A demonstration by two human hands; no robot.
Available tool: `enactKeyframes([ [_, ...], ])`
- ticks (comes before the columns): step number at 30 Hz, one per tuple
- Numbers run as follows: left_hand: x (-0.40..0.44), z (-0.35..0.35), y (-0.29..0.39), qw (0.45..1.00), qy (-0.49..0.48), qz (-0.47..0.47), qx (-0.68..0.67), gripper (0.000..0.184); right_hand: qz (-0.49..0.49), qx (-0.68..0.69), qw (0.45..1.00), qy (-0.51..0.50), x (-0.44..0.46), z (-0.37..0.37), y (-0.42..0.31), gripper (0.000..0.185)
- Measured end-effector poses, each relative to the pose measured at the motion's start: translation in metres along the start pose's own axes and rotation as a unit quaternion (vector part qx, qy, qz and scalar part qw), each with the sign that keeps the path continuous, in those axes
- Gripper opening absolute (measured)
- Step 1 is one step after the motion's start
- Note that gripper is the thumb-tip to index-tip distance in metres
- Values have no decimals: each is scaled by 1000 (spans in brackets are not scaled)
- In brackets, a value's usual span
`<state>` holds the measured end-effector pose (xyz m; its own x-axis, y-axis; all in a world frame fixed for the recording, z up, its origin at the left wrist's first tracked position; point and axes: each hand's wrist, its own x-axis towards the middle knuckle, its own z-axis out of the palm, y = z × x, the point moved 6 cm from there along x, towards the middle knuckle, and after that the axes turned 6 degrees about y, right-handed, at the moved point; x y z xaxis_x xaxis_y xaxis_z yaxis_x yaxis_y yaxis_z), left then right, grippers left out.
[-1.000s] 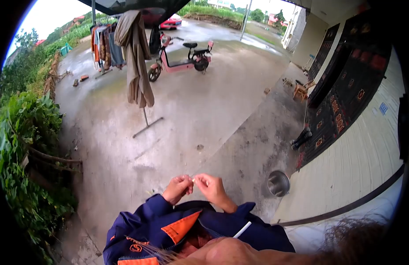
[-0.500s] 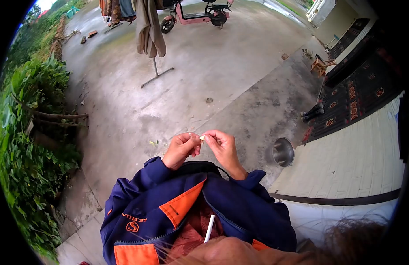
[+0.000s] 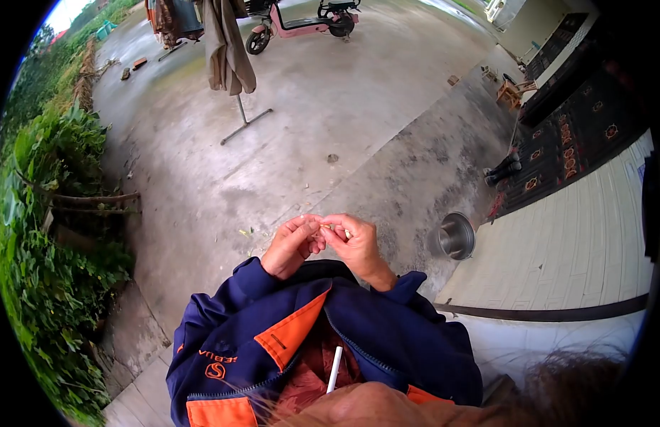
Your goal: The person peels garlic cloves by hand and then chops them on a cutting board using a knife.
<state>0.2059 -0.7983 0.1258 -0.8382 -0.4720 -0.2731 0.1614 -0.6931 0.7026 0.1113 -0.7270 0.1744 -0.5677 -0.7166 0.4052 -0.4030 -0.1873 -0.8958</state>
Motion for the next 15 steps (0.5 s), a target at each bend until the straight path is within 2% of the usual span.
enactKeyframes([
  [3, 2, -4, -2, 1000, 9, -1, -2, 19, -6, -28, 1000, 2, 1, -3, 3, 15],
  [8, 7, -10, 2, 1000, 24, 10, -17, 13, 60, -1, 998, -17, 4, -8, 5, 10],
  [15, 6, -13, 10, 998, 51, 18, 26, 10, 48, -27, 998, -2, 6, 4, 5, 6],
])
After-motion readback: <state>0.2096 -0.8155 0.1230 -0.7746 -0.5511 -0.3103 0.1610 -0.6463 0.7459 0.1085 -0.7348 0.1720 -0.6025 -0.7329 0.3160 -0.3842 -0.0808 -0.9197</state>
